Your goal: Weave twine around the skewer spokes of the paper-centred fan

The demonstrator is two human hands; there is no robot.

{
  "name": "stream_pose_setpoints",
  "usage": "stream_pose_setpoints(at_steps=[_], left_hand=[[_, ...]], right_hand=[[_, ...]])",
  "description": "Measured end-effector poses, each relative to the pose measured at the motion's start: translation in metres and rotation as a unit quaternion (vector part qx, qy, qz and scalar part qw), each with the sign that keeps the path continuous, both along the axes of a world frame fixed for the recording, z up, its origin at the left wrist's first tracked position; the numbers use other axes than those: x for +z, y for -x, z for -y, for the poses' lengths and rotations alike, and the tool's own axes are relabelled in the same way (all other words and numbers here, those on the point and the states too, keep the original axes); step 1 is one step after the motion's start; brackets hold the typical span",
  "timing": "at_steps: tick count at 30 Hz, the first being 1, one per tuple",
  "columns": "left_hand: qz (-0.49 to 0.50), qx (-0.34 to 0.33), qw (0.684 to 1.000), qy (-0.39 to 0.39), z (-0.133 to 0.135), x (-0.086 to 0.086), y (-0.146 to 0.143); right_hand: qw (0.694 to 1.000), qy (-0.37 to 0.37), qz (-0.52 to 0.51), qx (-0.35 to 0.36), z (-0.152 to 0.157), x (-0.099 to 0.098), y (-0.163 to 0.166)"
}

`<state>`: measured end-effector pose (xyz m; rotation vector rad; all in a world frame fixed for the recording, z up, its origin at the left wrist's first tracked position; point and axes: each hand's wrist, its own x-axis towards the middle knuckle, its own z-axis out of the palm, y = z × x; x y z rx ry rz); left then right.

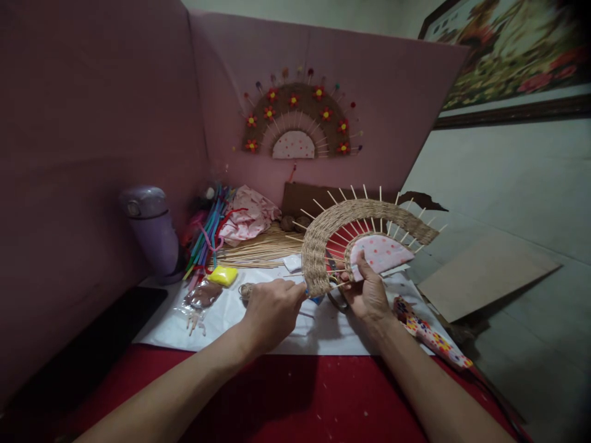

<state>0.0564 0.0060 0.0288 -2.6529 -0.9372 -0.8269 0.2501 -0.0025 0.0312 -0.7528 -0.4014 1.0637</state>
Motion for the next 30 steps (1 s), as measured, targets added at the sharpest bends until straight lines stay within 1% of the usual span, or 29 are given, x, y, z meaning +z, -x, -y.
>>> stream_pose_setpoints(at_steps=[3, 7, 15, 20, 25, 30], left_hand=[[-0.015, -0.005, 1.0, -0.016, 0.001, -0.002, 0.0], [-0.023, -0.019, 0.999, -0.039, 0.0, -0.005, -0.001], [0.003, -0.056, 0.995, -0.077, 0.003, -0.01, -0.003], [-0.032, -0.055, 0.996, -0.069, 0.005, -0.01, -0.003], [-0.079, -0.06, 0.993, -0.056, 0.006, -0.011, -0.005], [-0.089, -0.066, 0.993, -0.044, 0.005, -0.014, -0.005]], right_hand=[[1.0, 0.001, 0.001, 0.004, -0.001, -0.002, -0.002], [1.0, -0.009, 0.008, -0.007, -0.002, -0.003, -0.005], [0.999, -0.035, -0.018, -0.033, -0.002, 0.001, -0.007], [0.998, -0.037, -0.04, -0.035, -0.003, 0.002, -0.008], [0.998, -0.033, -0.034, -0.04, -0.002, 0.002, -0.007], [0.998, -0.032, -0.034, -0.037, -0.001, 0.003, -0.006]])
